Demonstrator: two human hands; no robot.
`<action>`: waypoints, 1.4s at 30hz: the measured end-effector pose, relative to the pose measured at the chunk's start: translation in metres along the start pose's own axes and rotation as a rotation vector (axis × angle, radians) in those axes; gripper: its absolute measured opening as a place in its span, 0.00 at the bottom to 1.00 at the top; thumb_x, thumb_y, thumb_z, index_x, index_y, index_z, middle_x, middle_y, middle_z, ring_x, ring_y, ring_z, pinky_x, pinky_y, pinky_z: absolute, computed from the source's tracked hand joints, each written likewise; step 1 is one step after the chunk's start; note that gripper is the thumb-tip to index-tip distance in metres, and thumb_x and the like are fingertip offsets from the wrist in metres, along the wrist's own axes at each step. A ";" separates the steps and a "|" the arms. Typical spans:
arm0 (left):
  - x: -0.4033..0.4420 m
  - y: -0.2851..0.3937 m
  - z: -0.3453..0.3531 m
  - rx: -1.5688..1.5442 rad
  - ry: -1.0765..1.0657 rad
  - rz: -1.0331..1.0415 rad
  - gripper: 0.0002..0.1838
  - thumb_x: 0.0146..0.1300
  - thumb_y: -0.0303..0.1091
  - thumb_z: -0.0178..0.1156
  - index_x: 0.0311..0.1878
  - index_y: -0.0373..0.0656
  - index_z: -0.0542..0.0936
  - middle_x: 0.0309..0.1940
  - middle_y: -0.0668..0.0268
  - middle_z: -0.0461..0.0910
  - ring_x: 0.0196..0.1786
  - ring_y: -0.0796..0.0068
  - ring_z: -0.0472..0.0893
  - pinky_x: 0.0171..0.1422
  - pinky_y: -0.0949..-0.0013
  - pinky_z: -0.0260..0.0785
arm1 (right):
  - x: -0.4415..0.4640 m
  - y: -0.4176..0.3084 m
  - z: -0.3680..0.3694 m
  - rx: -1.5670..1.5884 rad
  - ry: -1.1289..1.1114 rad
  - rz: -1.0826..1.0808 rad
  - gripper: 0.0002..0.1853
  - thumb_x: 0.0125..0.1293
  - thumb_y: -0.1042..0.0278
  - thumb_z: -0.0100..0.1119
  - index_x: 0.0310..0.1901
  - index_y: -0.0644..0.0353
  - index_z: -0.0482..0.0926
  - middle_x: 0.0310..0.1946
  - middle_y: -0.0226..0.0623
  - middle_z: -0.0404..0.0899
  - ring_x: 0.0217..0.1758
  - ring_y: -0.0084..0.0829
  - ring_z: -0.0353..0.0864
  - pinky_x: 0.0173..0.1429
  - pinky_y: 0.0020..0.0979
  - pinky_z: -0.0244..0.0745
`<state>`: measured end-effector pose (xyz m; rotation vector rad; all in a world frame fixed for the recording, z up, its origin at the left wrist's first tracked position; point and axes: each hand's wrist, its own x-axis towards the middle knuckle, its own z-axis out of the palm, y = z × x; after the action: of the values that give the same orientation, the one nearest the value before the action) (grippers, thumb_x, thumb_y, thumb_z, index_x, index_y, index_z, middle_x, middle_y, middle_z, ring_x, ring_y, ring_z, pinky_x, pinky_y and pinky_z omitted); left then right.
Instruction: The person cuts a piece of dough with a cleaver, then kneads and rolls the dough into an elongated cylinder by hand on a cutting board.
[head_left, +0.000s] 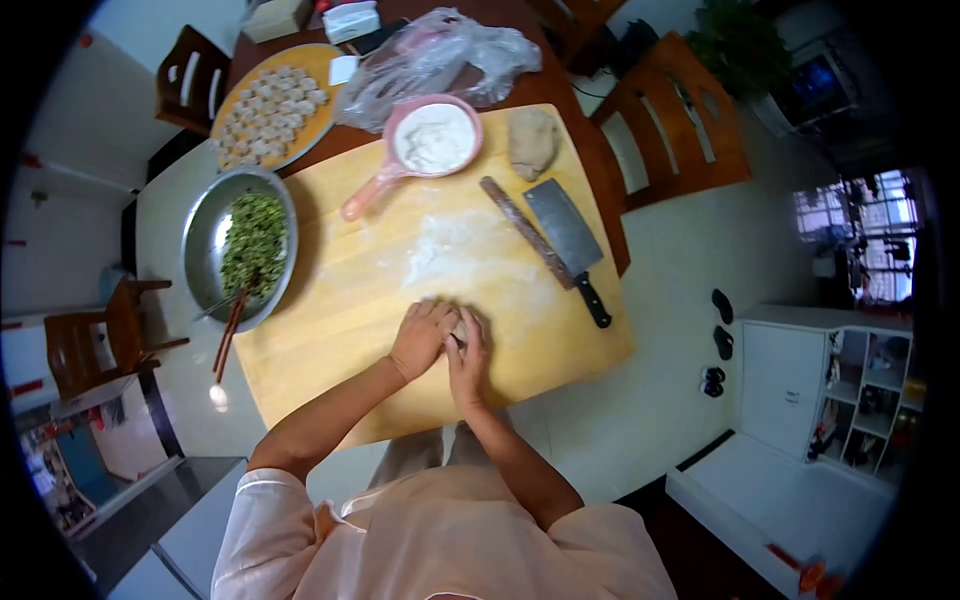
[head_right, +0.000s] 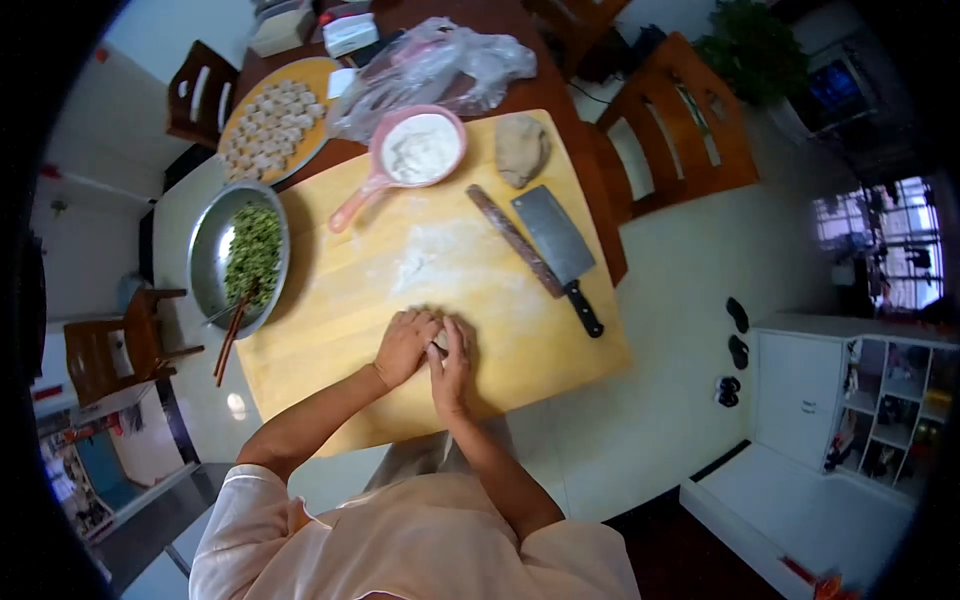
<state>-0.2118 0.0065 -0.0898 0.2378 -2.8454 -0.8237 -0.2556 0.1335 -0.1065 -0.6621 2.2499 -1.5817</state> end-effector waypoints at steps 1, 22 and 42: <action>0.010 -0.001 0.004 0.028 -0.010 -0.019 0.21 0.52 0.32 0.63 0.52 0.41 0.75 0.50 0.57 0.77 0.54 0.53 0.75 0.59 0.54 0.64 | 0.011 0.003 -0.002 -0.030 0.006 -0.017 0.26 0.70 0.65 0.56 0.67 0.65 0.68 0.63 0.52 0.71 0.67 0.51 0.69 0.69 0.44 0.64; 0.043 0.005 0.020 0.099 0.053 0.023 0.24 0.53 0.33 0.65 0.56 0.40 0.75 0.56 0.54 0.75 0.59 0.50 0.73 0.68 0.53 0.65 | 0.044 0.007 -0.031 -0.125 0.021 -0.058 0.22 0.70 0.70 0.55 0.65 0.64 0.71 0.58 0.50 0.75 0.59 0.50 0.72 0.63 0.44 0.67; 0.050 0.015 0.023 0.016 0.119 -0.156 0.25 0.60 0.31 0.62 0.62 0.40 0.72 0.62 0.52 0.73 0.63 0.47 0.72 0.67 0.55 0.67 | 0.077 0.022 -0.040 0.187 -0.099 0.201 0.17 0.65 0.78 0.59 0.56 0.65 0.77 0.48 0.42 0.81 0.51 0.35 0.80 0.56 0.32 0.75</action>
<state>-0.2663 0.0208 -0.0954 0.4990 -2.7496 -0.7861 -0.3446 0.1302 -0.1126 -0.4389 1.9978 -1.5982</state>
